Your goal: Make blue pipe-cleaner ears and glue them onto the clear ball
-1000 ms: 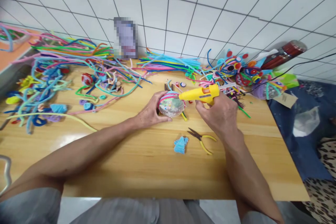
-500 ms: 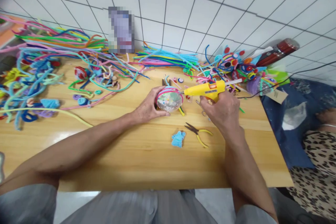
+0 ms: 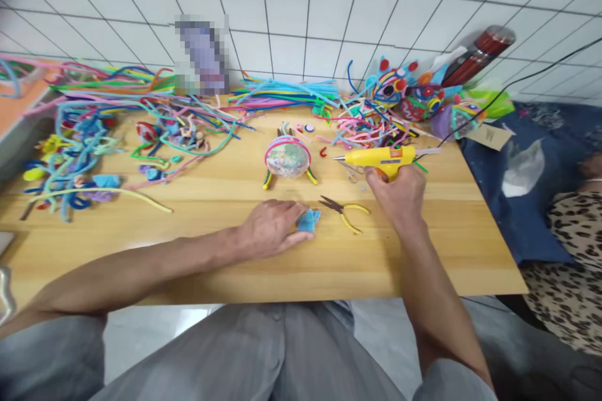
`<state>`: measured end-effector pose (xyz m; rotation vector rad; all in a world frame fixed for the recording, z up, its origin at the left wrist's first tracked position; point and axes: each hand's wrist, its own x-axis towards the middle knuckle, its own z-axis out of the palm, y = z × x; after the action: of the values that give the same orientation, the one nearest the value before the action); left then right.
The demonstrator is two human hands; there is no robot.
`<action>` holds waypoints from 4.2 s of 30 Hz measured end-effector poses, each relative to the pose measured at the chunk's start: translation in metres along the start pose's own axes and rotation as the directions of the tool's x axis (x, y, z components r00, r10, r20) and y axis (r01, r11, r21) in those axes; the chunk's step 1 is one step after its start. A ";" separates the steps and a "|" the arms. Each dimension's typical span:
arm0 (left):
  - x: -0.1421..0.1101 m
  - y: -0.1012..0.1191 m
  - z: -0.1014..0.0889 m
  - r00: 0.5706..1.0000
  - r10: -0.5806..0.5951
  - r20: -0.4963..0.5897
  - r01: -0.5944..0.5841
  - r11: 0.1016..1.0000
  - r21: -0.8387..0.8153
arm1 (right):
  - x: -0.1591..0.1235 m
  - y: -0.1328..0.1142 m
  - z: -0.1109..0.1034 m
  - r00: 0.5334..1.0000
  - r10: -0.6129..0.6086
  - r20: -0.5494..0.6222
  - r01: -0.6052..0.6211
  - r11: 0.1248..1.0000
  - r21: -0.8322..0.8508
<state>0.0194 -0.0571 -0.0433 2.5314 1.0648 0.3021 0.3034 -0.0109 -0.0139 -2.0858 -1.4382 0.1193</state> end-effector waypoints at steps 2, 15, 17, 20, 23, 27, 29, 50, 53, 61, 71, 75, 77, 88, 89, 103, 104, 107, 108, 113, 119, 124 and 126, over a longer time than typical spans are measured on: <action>0.005 0.007 0.012 0.988 -0.131 0.080 0.131 0.991 0.007 | -0.001 0.005 0.005 1.000 -0.030 0.010 0.029 0.999 0.028; -0.004 -0.019 0.041 0.969 -0.124 -0.213 0.007 0.878 -0.479 | 0.001 0.016 0.017 0.991 -0.132 -0.018 0.133 0.986 0.099; -0.003 -0.020 0.043 0.946 -0.154 -0.284 -0.044 0.809 -0.586 | 0.001 0.014 0.017 0.992 -0.124 -0.013 0.125 0.988 0.092; -0.005 -0.018 0.038 0.888 -0.274 -0.370 -0.090 0.685 -0.723 | 0.000 0.012 0.018 0.993 -0.115 -0.018 0.116 0.989 0.096; -0.008 -0.015 0.021 0.845 -0.420 -0.330 -0.049 0.554 -0.831 | 0.001 0.010 0.020 0.995 -0.100 -0.017 0.101 0.989 0.109; -0.002 -0.027 -0.018 0.797 -0.537 -0.276 -0.058 0.387 -0.920 | 0.003 0.004 0.019 0.994 -0.113 0.002 0.112 0.983 0.143; 0.008 -0.042 -0.037 0.737 -0.566 -0.368 -0.136 0.409 -0.902 | 0.004 -0.004 0.016 0.991 -0.133 0.002 0.131 0.979 0.154; 0.050 -0.097 -0.048 0.689 -0.526 -0.499 -0.164 0.557 -0.814 | 0.014 -0.055 0.036 0.963 -0.269 -0.010 0.267 0.953 0.141; 0.049 -0.096 -0.047 0.693 -0.510 -0.510 -0.172 0.570 -0.804 | 0.015 -0.052 0.038 0.964 -0.267 -0.020 0.267 0.955 0.132; 0.048 -0.095 -0.041 0.693 -0.496 -0.523 -0.180 0.584 -0.792 | 0.014 -0.045 0.042 0.963 -0.271 -0.012 0.269 0.947 0.176; 0.048 -0.096 -0.041 0.687 -0.502 -0.525 -0.196 0.568 -0.799 | 0.013 -0.044 0.043 0.962 -0.273 -0.014 0.271 0.947 0.172; 0.049 -0.096 -0.039 0.716 -0.493 -0.494 -0.182 0.551 -0.814 | 0.012 -0.045 0.043 0.961 -0.277 -0.014 0.275 0.946 0.172; 0.050 -0.097 -0.039 0.732 -0.500 -0.463 -0.131 0.563 -0.816 | 0.011 -0.045 0.044 0.959 -0.284 -0.016 0.282 0.944 0.173; 0.043 -0.076 -0.077 0.717 -0.547 -0.433 -0.201 0.433 -0.879 | 0.014 -0.071 0.023 0.940 -0.324 -0.108 0.341 0.908 0.244; 0.044 -0.072 -0.083 0.724 -0.542 -0.428 -0.222 0.404 -0.887 | 0.016 -0.078 0.018 0.936 -0.321 -0.144 0.349 0.904 0.249; 0.060 -0.026 -0.127 0.869 -0.493 -0.049 -0.240 -0.334 -0.912 | 0.021 -0.118 -0.008 0.874 -0.304 -0.380 0.402 0.891 0.210; 0.060 -0.025 -0.127 0.876 -0.481 -0.034 -0.228 -0.351 -0.908 | 0.021 -0.116 -0.008 0.871 -0.314 -0.378 0.405 0.894 0.191; 0.058 -0.025 -0.124 0.882 -0.468 -0.044 -0.239 -0.365 -0.900 | 0.020 -0.113 -0.008 0.864 -0.326 -0.385 0.408 0.900 0.153; 0.057 -0.025 -0.123 0.884 -0.464 -0.048 -0.241 -0.365 -0.900 | 0.019 -0.113 -0.008 0.862 -0.329 -0.387 0.409 0.901 0.145; 0.055 -0.022 -0.119 0.902 -0.429 -0.043 -0.203 -0.335 -0.920 | 0.019 -0.112 -0.009 0.863 -0.335 -0.378 0.409 0.903 0.132; 0.055 -0.020 -0.115 0.895 -0.436 -0.093 -0.226 -0.266 -0.937 | 0.019 -0.110 -0.009 0.867 -0.341 -0.362 0.415 0.898 0.147; 0.055 -0.019 -0.114 0.886 -0.455 -0.088 -0.229 -0.263 -0.937 | 0.020 -0.109 -0.008 0.858 -0.381 -0.345 0.438 0.893 0.102; 0.055 -0.019 -0.114 0.887 -0.453 -0.087 -0.228 -0.267 -0.936 | 0.020 -0.109 -0.008 0.853 -0.395 -0.340 0.450 0.888 0.096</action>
<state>0.0070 0.0239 0.0554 0.6559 0.5674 1.1710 0.2250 0.0288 0.0535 -1.5209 -1.5861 -0.2463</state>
